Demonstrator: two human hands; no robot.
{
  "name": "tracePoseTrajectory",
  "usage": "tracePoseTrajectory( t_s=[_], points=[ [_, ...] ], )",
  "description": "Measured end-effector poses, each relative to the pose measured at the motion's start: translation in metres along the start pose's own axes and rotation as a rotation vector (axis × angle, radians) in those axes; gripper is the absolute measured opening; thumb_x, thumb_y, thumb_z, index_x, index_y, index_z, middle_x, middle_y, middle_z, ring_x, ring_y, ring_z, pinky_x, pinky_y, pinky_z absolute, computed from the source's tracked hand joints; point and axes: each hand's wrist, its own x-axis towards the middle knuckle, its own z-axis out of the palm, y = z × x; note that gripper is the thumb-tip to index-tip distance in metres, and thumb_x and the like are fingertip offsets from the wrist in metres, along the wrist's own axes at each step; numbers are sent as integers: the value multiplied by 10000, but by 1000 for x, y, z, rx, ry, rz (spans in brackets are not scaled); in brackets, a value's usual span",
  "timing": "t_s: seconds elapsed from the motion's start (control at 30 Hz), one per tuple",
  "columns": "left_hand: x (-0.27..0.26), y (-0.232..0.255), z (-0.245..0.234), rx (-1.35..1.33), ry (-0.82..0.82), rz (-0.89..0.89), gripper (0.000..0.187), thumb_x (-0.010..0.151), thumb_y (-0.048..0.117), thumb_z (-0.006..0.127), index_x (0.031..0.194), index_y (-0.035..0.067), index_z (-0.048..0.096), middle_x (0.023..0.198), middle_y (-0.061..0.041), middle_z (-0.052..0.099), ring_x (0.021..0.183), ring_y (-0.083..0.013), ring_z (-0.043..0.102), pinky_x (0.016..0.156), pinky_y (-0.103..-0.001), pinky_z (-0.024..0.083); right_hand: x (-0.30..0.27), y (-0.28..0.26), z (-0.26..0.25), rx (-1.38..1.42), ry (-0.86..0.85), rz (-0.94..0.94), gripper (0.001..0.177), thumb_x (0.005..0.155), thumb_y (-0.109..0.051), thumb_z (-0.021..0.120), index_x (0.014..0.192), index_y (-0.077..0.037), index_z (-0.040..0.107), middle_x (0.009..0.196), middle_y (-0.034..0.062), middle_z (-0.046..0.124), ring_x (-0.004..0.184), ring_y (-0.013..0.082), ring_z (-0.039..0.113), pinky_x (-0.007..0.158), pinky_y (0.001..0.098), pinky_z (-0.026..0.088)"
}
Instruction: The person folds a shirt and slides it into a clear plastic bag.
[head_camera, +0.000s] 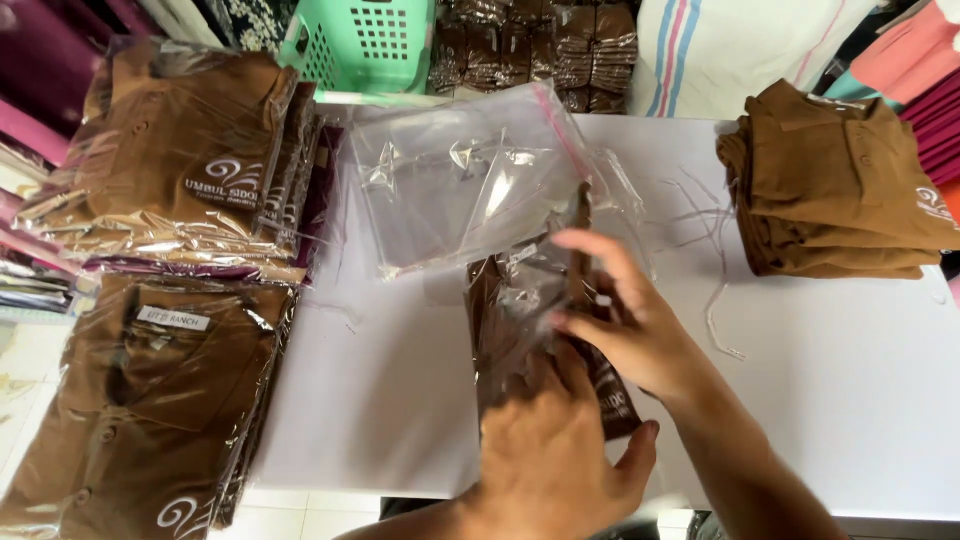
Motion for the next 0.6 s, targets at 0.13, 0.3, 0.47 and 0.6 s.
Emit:
tracePoseTrajectory(
  t_s=[0.13,0.3,0.47,0.6],
  points=[
    [17,14,5,102,257,-178,975,813,791,693,1287,-54,582,858,-118,660,594,-265,700,435,-401,578,26,-41,4,-243,79,250,369,873,-193,784,1242,-218,777,1159,-67,814,1050,61,738,991,194,496],
    [27,-2,0,-137,55,-292,561,872,488,688,1159,22,564,820,-132,745,678,-430,751,572,-568,591,38,-74,6,-414,-81,444,388,896,-389,717,1237,-224,801,1169,-73,856,1054,64,766,931,209,525],
    [26,-49,-12,-493,280,-59,262,922,213,568,1101,34,634,872,-181,795,708,-437,760,636,-548,573,44,-64,-4,-194,-123,413,409,997,-410,558,1228,-159,782,906,-28,683,774,111,630,755,242,487],
    [21,-96,-18,-1058,49,-176,293,953,57,576,1192,95,742,706,-11,698,553,-124,568,522,-296,493,32,-45,-22,-77,-89,329,743,951,-528,405,1649,-276,436,1030,79,602,838,170,619,763,296,550]
  ],
)
